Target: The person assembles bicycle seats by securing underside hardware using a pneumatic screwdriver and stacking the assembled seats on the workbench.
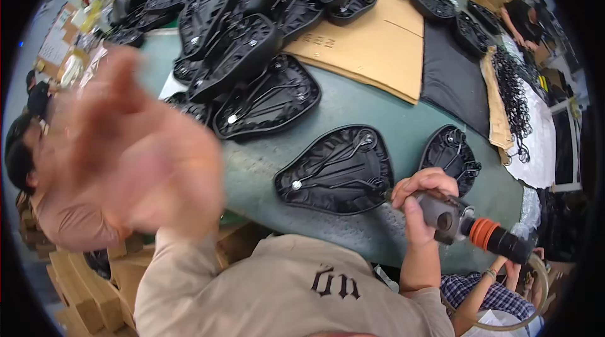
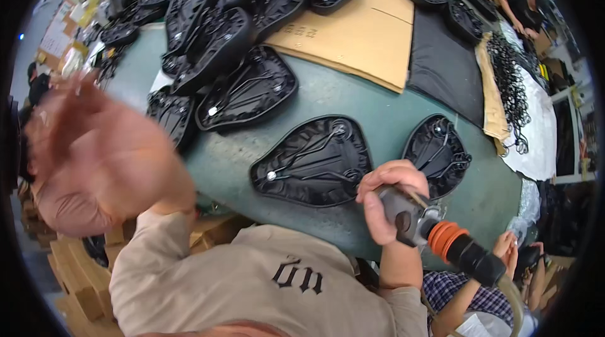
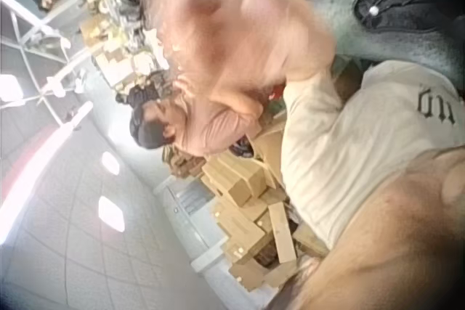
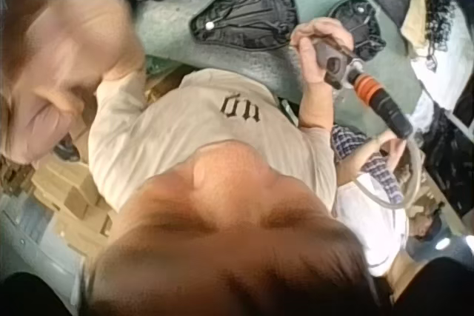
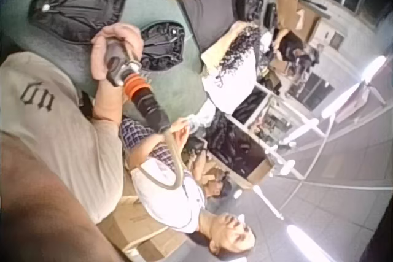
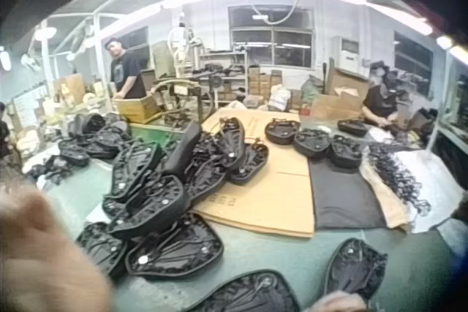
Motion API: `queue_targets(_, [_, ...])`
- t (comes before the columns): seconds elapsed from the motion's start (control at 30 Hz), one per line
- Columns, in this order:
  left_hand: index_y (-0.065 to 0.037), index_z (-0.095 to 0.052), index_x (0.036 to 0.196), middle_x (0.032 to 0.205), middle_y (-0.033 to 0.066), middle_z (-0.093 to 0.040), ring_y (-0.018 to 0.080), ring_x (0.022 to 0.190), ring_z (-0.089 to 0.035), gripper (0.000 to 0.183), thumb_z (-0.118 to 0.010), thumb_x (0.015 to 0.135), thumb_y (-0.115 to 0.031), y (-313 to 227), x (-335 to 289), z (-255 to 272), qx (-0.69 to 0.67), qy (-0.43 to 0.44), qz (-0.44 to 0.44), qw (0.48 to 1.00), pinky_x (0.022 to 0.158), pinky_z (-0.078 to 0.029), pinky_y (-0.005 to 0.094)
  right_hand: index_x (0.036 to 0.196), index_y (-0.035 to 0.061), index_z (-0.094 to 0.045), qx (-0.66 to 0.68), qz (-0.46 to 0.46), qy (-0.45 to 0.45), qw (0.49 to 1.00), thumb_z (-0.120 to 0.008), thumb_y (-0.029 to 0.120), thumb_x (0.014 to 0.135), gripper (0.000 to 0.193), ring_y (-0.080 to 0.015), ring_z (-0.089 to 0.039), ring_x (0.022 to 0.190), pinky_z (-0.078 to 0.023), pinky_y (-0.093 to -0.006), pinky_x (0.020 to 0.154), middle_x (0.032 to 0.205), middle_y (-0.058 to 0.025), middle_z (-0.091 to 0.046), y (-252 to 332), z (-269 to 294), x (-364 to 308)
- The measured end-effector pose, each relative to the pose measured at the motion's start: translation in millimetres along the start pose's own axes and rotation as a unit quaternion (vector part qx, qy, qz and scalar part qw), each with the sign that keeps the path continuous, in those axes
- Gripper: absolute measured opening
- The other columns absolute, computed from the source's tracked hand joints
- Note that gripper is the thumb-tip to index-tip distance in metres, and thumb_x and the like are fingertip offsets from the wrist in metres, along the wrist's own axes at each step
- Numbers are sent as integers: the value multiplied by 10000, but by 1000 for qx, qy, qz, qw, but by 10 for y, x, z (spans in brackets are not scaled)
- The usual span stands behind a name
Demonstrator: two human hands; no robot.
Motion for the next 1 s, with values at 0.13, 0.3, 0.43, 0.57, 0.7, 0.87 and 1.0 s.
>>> queue_targets(0.13, [-15, -638, 1111, 1109, 150, -671, 337, 1006, -648, 381, -763, 752, 18, 23, -937, -657, 137, 176, 278, 934, 919, -523, 423, 1221, 39, -461, -16, 18, 42, 999, -625, -82, 893, 386, -187, -609, 719, -568, -331, 627, 1012, -143, -546, 86, -139, -38])
queue_targets(0.3, [-16, -642, 1179, 1198, 152, -664, 349, 1137, -641, 484, -808, 724, -2, -189, -1332, -1049, 90, 251, 291, 919, 980, -514, 451, 1182, 26, -470, -27, -28, -47, 998, -618, -112, 885, 360, -181, -617, 687, -568, -319, 619, 973, -126, -566, -19, -116, -106])
queue_targets(0.43, [20, -539, 1356, 1396, 217, -539, 417, 1332, -504, 697, -824, 759, -201, -250, -1706, -1299, 100, 391, 335, 851, 1112, -412, 517, 1077, 25, -499, 50, 4, 37, 998, -612, -124, 877, 274, -183, -617, 658, -568, -330, 620, 929, -123, -574, -117, -162, -112])
queue_targets(0.57, [86, -351, 1502, 1509, 300, -416, 460, 1404, -409, 947, -820, 755, -256, -271, -2282, -1521, 154, 453, 377, 793, 1167, -332, 547, 1019, 28, -498, 6, 24, 25, 999, -620, -114, 871, 239, -181, -615, 641, -565, -335, 611, 842, -114, -573, -128, -181, -124])
queue_targets(0.7, [68, -359, 1502, 1408, 274, -503, 422, 1277, -505, 909, -817, 766, -203, -183, -2421, -1562, 207, 397, 395, 802, 1063, -406, 502, 1092, 22, -502, 9, 13, 23, 1000, -617, -122, 864, 293, -166, -628, 657, -563, -305, 629, 913, -141, -620, -113, -136, -132])
queue_targets(0.87, [20, -562, 1341, 969, 143, -629, 349, 857, -601, 561, -718, 804, -18, -105, -2452, -1724, 123, 388, 294, 865, 772, -497, 446, 1236, 12, -485, 4, -36, -5, 999, -663, -96, 858, 431, -147, -677, 723, -566, -275, 651, 1057, -203, -666, 212, -214, -217])
queue_targets(1.0, [21, -594, 1307, 929, 130, -624, 333, 832, -613, 490, -614, 832, -100, -227, -2401, -1979, 52, 450, 226, 862, 765, -498, 445, 1262, 32, -471, -40, -29, 18, 999, -682, -83, 860, 469, -157, -682, 802, -568, -293, 708, 1110, -166, -670, 419, -315, -368])
Point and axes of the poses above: each hand's wrist, its own x-axis towards the middle knuckle, its own z-axis out of the back of the hand, y = z × x, the point moved 9 cm from there along x, towards the middle knuckle
